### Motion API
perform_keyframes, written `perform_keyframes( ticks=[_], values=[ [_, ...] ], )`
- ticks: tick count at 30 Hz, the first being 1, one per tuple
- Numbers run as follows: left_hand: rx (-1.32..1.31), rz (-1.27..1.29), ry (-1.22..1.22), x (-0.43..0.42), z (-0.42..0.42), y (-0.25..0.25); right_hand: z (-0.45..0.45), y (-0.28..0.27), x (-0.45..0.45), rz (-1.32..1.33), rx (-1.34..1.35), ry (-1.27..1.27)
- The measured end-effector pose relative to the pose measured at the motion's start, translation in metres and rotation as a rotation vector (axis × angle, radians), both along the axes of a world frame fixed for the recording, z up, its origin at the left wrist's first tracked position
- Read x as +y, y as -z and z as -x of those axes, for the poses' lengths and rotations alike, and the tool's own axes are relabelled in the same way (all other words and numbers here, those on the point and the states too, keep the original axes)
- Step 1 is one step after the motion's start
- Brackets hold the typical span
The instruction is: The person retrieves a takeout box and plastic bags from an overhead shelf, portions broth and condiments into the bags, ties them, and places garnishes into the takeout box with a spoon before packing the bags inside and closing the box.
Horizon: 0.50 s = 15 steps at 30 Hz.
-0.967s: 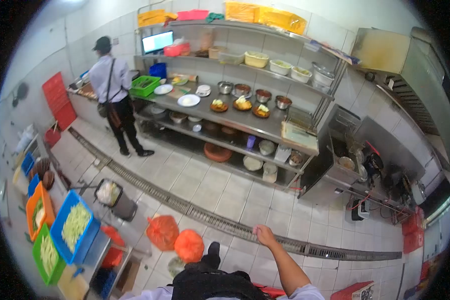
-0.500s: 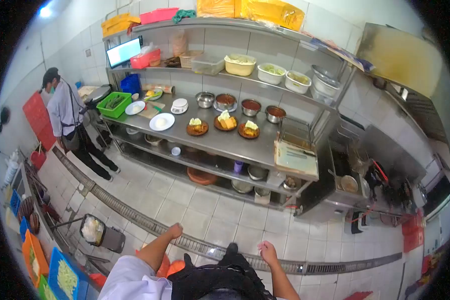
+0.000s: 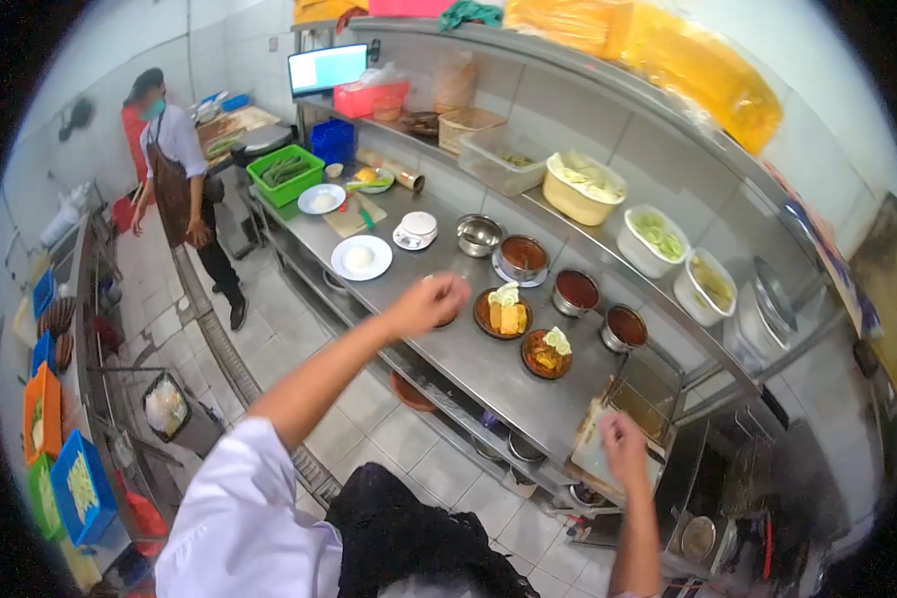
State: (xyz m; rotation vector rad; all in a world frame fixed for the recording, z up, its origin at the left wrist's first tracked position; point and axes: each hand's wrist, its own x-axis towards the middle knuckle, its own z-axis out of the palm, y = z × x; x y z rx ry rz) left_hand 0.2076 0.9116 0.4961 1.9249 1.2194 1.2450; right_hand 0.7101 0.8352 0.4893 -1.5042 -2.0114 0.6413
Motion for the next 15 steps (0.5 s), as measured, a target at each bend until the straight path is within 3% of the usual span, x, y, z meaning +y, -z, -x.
perform_keyframes(
  ticks=[1,2,6,11,15],
  values=[
    [-0.060,-0.174,0.032,0.034,0.007,-0.029,0.018,-0.046,0.028,-0.092,0.007,-0.083],
    [0.042,-0.140,0.036,0.057,0.018,-0.077,0.034,-0.084,0.055,-0.187,0.016,-0.162],
    [0.121,-0.536,-0.117,0.180,0.058,-0.197,0.097,-0.198,0.140,-0.609,-0.295,-0.296],
    [0.047,-0.741,-0.297,0.324,0.112,-0.319,0.210,-0.321,0.245,-1.093,-0.606,-0.232],
    [-0.098,-0.802,-0.442,0.415,0.133,-0.389,0.285,-0.394,0.337,-1.296,-0.768,-0.016]
  ],
)
